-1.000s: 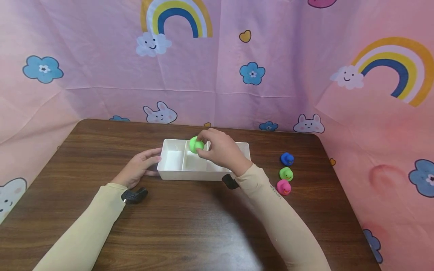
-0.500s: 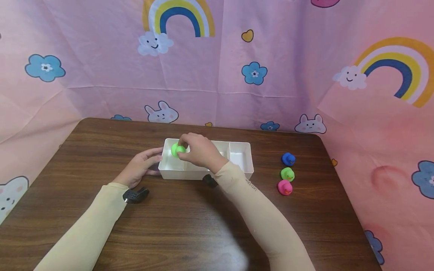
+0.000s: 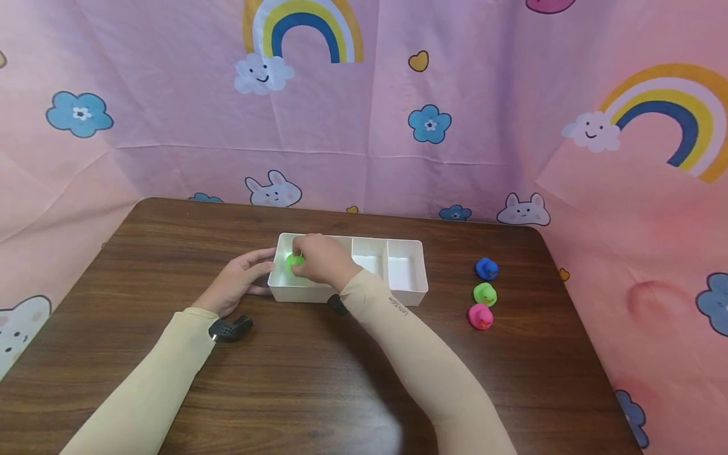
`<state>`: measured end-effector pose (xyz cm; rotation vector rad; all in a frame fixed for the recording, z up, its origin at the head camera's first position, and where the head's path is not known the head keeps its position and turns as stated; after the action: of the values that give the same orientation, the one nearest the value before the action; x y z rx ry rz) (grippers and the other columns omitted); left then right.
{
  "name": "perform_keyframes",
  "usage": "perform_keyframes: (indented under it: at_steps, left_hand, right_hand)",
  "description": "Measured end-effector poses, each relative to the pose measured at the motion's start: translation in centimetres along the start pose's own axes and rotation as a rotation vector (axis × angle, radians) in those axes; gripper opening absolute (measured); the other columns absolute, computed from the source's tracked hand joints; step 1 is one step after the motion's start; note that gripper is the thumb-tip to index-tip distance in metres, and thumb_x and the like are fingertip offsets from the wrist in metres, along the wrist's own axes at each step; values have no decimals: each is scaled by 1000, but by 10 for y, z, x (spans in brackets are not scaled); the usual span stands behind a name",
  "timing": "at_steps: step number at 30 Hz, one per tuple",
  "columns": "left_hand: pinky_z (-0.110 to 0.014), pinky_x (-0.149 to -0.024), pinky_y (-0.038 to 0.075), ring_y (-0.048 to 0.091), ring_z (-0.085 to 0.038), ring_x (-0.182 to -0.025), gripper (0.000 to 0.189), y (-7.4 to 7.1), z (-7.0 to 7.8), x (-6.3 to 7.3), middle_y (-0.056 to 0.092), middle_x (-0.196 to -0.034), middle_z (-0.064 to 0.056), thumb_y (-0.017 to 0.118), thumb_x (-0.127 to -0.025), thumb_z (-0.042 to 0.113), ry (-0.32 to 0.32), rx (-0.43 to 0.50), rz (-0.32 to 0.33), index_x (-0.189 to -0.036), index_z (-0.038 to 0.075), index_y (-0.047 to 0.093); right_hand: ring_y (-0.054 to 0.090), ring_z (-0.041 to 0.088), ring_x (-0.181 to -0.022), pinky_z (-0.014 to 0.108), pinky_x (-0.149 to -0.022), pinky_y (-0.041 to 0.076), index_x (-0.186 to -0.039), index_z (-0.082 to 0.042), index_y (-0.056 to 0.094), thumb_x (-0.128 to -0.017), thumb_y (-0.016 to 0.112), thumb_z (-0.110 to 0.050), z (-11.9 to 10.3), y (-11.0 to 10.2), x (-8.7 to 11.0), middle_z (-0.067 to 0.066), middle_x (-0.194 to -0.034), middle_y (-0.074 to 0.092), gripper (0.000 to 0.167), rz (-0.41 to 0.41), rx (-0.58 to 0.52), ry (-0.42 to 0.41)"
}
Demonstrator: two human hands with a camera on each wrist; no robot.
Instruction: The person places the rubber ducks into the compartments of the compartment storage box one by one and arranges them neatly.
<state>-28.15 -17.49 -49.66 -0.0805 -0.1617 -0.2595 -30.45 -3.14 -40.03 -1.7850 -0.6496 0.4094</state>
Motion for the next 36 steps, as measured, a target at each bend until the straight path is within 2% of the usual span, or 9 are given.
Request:
perform_keyframes:
  at_steps: [6,11,24,28,32,36]
  left_hand:
    - [-42,-88,63,61,-31,-124,58,0,-1,0,49,-153,-17,63,-105,31,-7,15,9,-155,8,45]
    - [-43,-88,63,62,-31,-123,57,1,-3,-1,50,-152,-17,63,-105,31,-9,19,8,-154,8,46]
    - [-42,-87,63,61,-33,-124,58,0,-2,-2,50,-152,-19,62,-105,32,6,4,7,-154,7,45]
    - [-42,-87,63,60,-35,-126,57,1,-1,0,49,-152,-19,62,-105,30,11,7,6,-155,6,45]
    - [-42,-88,63,58,-37,-128,57,1,0,0,48,-153,-21,60,-106,29,16,10,2,-155,5,43]
    - [-42,-87,63,59,-35,-127,58,0,-1,-1,48,-153,-21,61,-106,31,19,7,3,-155,5,43]
  right_hand:
    - [58,13,-79,30,-72,51,-104,-13,72,-92,77,-29,-3,9,-6,-5,-89,67,20,-18,56,-4]
    - [57,13,-78,29,-70,50,-104,-13,72,-92,77,-28,-3,12,-7,-5,-86,66,20,-31,53,10]
    - [57,12,-81,28,-70,49,-113,-13,73,-95,75,-30,-5,16,-10,-5,-93,68,25,-42,84,19]
    - [62,14,-85,30,-74,52,-118,-12,72,-95,75,-32,-6,14,-8,-3,-96,71,31,-43,85,6]
    - [68,17,-99,36,-83,57,-125,-12,69,-95,75,-34,-6,-1,1,1,-109,74,38,-27,59,-3]
    - [68,19,-106,43,-85,58,-127,-16,68,-95,75,-34,-5,-38,21,2,-117,73,37,33,24,-11]
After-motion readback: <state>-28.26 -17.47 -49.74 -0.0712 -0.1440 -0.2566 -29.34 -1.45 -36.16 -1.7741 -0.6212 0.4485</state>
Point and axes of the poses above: each hand's wrist, its own x-axis away from the middle knuckle, its own y-axis out of the palm, z = x × y, the point moved 9 cm from there along -x, towards the middle knuckle
